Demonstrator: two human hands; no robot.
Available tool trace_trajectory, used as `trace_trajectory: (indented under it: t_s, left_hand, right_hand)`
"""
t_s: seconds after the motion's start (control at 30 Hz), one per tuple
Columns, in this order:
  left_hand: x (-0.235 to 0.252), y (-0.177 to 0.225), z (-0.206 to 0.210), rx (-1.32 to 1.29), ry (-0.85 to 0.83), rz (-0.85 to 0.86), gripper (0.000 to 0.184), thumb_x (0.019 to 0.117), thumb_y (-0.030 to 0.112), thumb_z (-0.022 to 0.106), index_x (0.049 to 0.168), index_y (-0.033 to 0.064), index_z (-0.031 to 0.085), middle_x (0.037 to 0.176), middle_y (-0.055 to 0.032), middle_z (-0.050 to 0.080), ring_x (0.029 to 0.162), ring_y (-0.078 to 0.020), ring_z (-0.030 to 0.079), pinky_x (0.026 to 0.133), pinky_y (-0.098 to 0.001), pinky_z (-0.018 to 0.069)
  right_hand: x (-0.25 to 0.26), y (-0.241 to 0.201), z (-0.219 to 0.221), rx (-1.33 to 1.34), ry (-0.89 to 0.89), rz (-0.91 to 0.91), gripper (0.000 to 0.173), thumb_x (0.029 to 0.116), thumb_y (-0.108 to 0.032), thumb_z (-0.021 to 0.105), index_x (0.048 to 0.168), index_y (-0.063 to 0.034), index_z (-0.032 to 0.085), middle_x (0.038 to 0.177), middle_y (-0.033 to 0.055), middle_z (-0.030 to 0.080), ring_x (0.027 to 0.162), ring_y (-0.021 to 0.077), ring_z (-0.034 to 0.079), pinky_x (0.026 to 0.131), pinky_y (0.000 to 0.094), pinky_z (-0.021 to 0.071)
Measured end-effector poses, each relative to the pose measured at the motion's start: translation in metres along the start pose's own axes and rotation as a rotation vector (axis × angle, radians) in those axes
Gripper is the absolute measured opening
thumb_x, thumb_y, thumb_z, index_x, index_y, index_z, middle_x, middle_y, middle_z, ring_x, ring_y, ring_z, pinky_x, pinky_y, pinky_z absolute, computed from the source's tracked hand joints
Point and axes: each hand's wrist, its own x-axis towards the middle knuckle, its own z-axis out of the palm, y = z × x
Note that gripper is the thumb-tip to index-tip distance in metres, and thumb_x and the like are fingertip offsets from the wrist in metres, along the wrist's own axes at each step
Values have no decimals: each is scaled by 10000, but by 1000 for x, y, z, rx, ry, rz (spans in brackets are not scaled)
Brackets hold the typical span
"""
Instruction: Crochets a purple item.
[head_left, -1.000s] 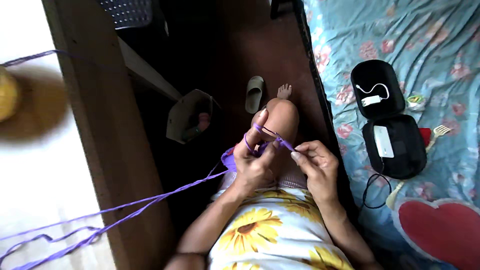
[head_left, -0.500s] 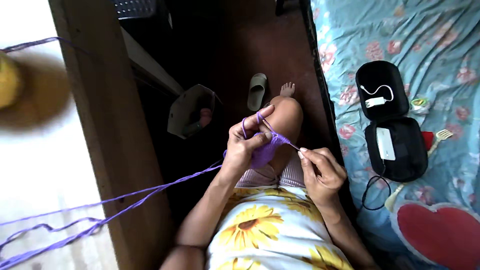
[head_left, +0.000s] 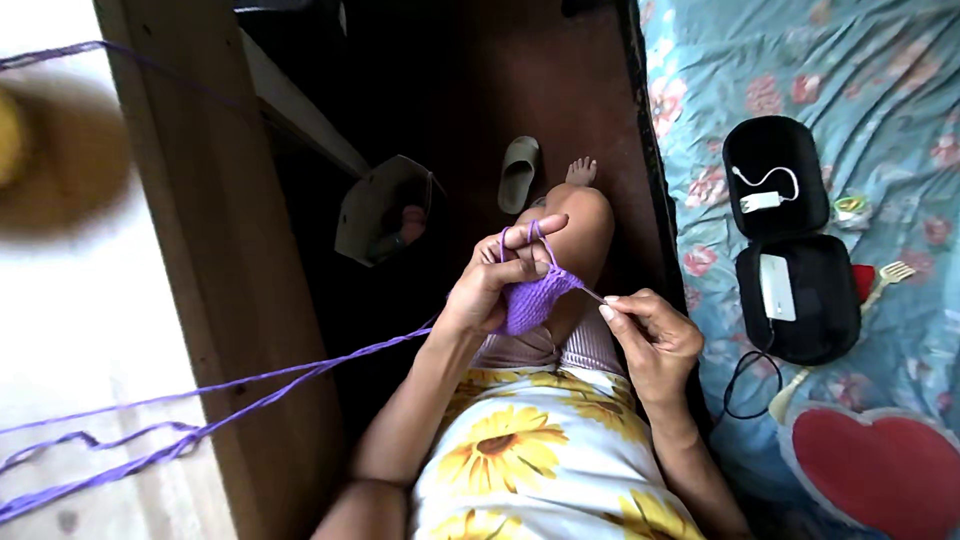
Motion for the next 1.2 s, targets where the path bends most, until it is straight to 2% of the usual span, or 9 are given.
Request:
trace_trajectory:
  t_s: [0.17,0.3,0.63,0.8,0.87,0.97,1.03,1.13,1.2]
  left_hand:
    - [-3,4,3,110,-32,24,493,880,-39,503,1364,-2,591,795,-18,687,621,-54,629,578,-201,549]
    - [-3,5,6,179,-11,-10,591,878,-23,597,1460,11,507,907,-56,725,712,-82,679,642,-224,583]
    - [-6,4,14,309,79,43,669,859,-112,614,1496,49,483,859,-44,733,654,-69,670,584,-196,569]
    - [-8,-4,22,369,122,186,670,842,-105,662,1480,41,516,847,-26,734,695,-68,673,652,-213,578]
    - [-7,-9,25,383,132,231,665,831,-122,660,1465,29,531,841,-10,732,688,-59,667,645,-213,573]
    - [-10,-21,32,504,151,317,618,817,-130,646,1418,-17,555,961,5,744,750,-31,675,682,-213,582]
    - [-11,-30,31,635,159,459,570,821,-111,649,1383,-59,570,1089,-29,733,839,-18,677,756,-207,583]
    - [-6,-42,27,735,154,723,433,871,-55,667,1302,-62,623,1034,-68,734,872,-62,684,823,-259,588]
    - [-7,-44,28,709,143,798,356,912,-16,670,1266,20,663,1000,-52,738,879,-90,693,826,-292,588]
  right_hand:
    - [3,-2,-1,33,0,56,68,870,19,719,924,-1,755,833,-8,695,772,14,661,718,162,585]
    - [3,0,-1,21,10,50,71,864,29,719,924,10,751,830,-3,693,765,11,658,718,160,584]
    - [3,-3,0,80,-4,104,92,871,36,707,941,-10,745,853,-14,710,780,20,679,731,180,601]
    - [7,-9,2,430,-32,430,124,893,31,673,919,-69,741,767,-19,701,552,-40,509,488,120,398]
    - [8,-13,6,441,-26,446,127,894,33,667,912,-73,735,756,-24,694,552,-40,511,493,118,402]
    - [9,-16,10,168,-25,210,105,896,24,679,956,-55,713,874,-40,728,745,-16,660,699,158,574]
    - [11,-18,12,-29,-27,96,65,895,3,688,955,-3,712,893,-4,729,809,-2,689,758,172,599]
    - [16,-21,12,-13,-49,169,77,901,6,678,973,-7,701,869,-13,719,752,-24,664,706,143,578]
    - [20,-22,9,257,-63,361,105,911,4,669,978,-72,698,779,-48,675,590,-47,531,538,114,442]
